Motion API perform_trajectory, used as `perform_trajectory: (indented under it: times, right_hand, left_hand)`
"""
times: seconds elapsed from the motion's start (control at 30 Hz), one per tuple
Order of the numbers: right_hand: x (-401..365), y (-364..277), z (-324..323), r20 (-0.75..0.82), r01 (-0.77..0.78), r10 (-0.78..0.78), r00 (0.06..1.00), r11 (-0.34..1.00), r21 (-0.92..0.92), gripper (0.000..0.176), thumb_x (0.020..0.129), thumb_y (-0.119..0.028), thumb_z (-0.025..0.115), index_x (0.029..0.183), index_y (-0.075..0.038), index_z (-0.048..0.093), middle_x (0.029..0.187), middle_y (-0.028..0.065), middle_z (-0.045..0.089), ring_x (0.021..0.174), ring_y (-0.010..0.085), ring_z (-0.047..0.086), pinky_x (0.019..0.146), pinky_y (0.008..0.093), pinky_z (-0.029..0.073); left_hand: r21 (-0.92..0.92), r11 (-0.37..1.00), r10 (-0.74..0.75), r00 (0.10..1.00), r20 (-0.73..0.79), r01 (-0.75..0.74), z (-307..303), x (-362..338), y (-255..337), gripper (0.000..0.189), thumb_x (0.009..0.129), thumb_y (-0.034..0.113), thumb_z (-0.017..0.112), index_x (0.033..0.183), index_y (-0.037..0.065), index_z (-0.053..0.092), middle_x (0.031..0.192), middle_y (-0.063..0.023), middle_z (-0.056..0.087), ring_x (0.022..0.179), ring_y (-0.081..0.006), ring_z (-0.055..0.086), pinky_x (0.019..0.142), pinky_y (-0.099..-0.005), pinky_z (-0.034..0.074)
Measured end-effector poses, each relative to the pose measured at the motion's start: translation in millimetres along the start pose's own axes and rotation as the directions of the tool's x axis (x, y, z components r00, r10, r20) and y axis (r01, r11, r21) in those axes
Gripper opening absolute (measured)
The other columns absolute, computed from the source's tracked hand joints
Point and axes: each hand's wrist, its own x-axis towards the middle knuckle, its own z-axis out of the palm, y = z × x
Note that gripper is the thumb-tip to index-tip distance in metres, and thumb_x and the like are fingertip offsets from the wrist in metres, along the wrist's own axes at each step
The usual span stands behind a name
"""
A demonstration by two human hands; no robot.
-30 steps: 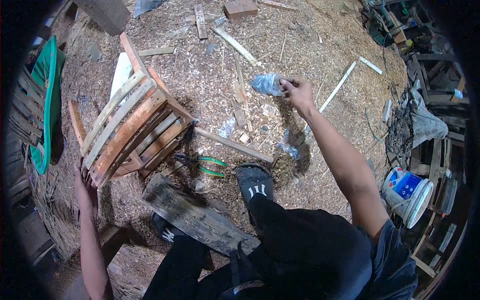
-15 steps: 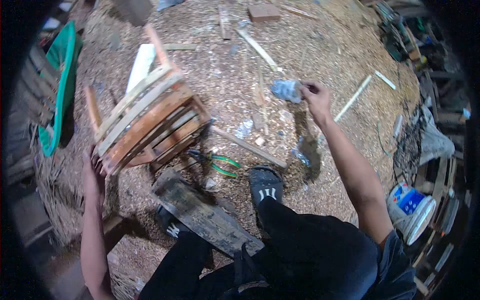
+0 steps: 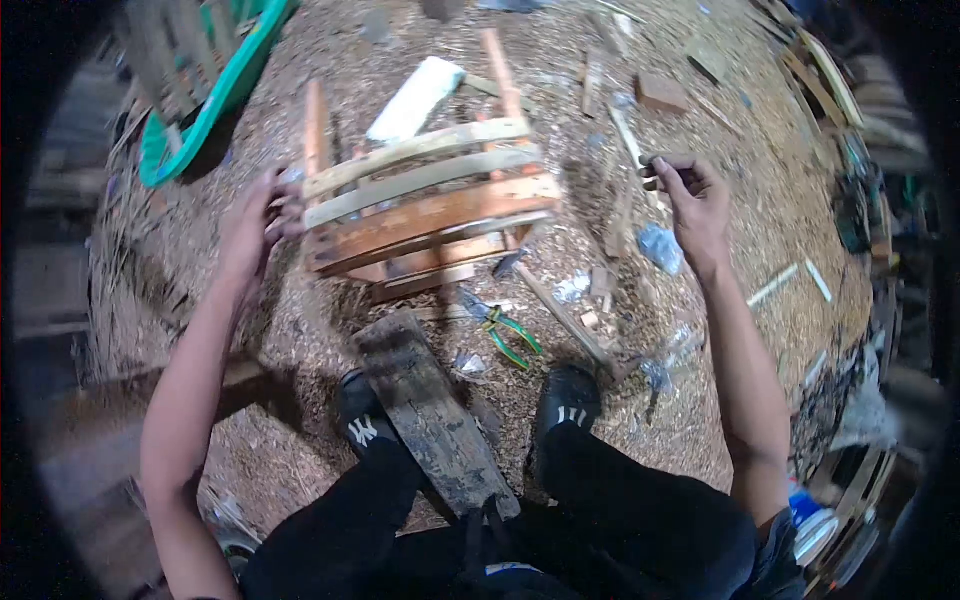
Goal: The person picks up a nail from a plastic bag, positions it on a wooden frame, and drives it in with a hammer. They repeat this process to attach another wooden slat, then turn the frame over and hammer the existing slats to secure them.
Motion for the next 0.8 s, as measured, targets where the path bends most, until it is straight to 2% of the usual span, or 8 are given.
perform_trajectory:
  times: [0.13,0.2,0.3,0.37,0.47,0.6,0.67,0.8]
  right_hand:
    - [24.3,-52.2,58.1,0.215,0.160,-0.164,0.963,0.986,0.039,0.013,0.097,-0.007,0.067,0.104,0.003,0.070,0.095,0.0076,0.074,0.086,0.0127,0.069,0.079,0.0267,0.055]
    - [26.1,-84.1,93.2,0.305,0.275,-0.252,0.918,0.961,-0.034,0.012,0.097,-0.007,0.068,0.104,0.002,0.071,0.095,0.0069,0.075,0.087,0.0120,0.070,0.080,0.0256,0.055]
    - [29.9,-106.5,145.7,0.419,0.289,-0.251,0.873,0.957,-0.029,0.015,0.094,-0.007,0.070,0.107,0.001,0.072,0.094,0.0071,0.075,0.086,0.0108,0.070,0.078,0.0250,0.055]
    - [29.5,-112.3,179.2,0.496,0.329,-0.266,0.827,0.943,-0.042,0.018,0.092,-0.007,0.071,0.108,0.000,0.071,0.093,0.0069,0.075,0.087,0.0114,0.070,0.078,0.0263,0.055]
    - [25.9,-115.5,221.2,0.547,0.401,-0.326,0.771,0.916,-0.020,0.020,0.089,-0.010,0.074,0.107,-0.001,0.073,0.091,0.0092,0.076,0.084,0.0137,0.071,0.076,0.0289,0.056]
    - [22.4,-112.1,258.1,0.593,0.520,-0.383,0.709,0.851,-0.071,0.017,0.089,-0.016,0.075,0.103,-0.005,0.075,0.088,0.0108,0.076,0.077,0.0177,0.072,0.073,0.0315,0.055]
    - [18.3,-115.8,269.2,0.594,0.558,-0.396,0.701,0.823,-0.110,0.016,0.090,-0.021,0.074,0.100,-0.009,0.076,0.085,0.0121,0.075,0.072,0.0225,0.071,0.070,0.0340,0.054]
    - [17.9,-120.8,279.5,0.624,0.590,-0.363,0.692,0.782,-0.199,0.015,0.090,-0.020,0.073,0.099,-0.008,0.076,0.084,0.0126,0.074,0.072,0.0231,0.071,0.067,0.0343,0.054]
  left_hand:
    - [0.051,0.999,-0.011,0.999,-0.038,0.013,5.1,-2.3,12.2,0.048,0.107,0.038,0.048,0.143,0.007,0.052,0.111,-0.0036,0.063,0.096,-0.0119,0.061,0.081,-0.0297,0.053]
    - [0.001,1.000,-0.022,0.999,0.039,0.022,6.3,1.4,11.0,0.048,0.106,0.039,0.050,0.141,0.007,0.053,0.118,-0.0051,0.065,0.103,-0.0136,0.063,0.084,-0.0317,0.053]
    - [-0.036,0.998,0.054,0.990,0.128,-0.050,4.3,5.7,6.0,0.047,0.105,0.037,0.054,0.141,0.006,0.054,0.123,-0.0063,0.066,0.106,-0.0143,0.063,0.086,-0.0328,0.053]
    - [-0.081,0.997,0.014,0.990,0.142,-0.002,3.1,13.6,1.5,0.046,0.104,0.036,0.055,0.141,0.006,0.055,0.120,-0.0060,0.066,0.106,-0.0143,0.063,0.087,-0.0331,0.053]
    - [-0.148,0.988,-0.023,0.980,0.197,0.053,1.5,14.7,2.3,0.045,0.103,0.032,0.059,0.138,0.005,0.057,0.113,-0.0052,0.067,0.103,-0.0140,0.063,0.088,-0.0328,0.053]
    - [-0.225,0.974,0.056,0.954,0.294,0.012,-3.9,22.0,-8.9,0.051,0.101,0.033,0.063,0.140,0.001,0.055,0.106,-0.0039,0.066,0.093,-0.0127,0.063,0.085,-0.0298,0.053]
    - [-0.134,0.991,0.030,0.944,0.328,0.016,-7.8,27.6,-16.1,0.056,0.099,0.032,0.065,0.146,0.005,0.049,0.123,-0.0082,0.065,0.112,-0.0156,0.063,0.095,-0.0331,0.053]
    - [-0.074,0.997,0.049,0.944,0.328,-0.026,-8.5,20.4,-9.6,0.061,0.097,0.032,0.068,0.147,0.004,0.048,0.123,-0.0072,0.064,0.108,-0.0138,0.063,0.091,-0.0292,0.052]
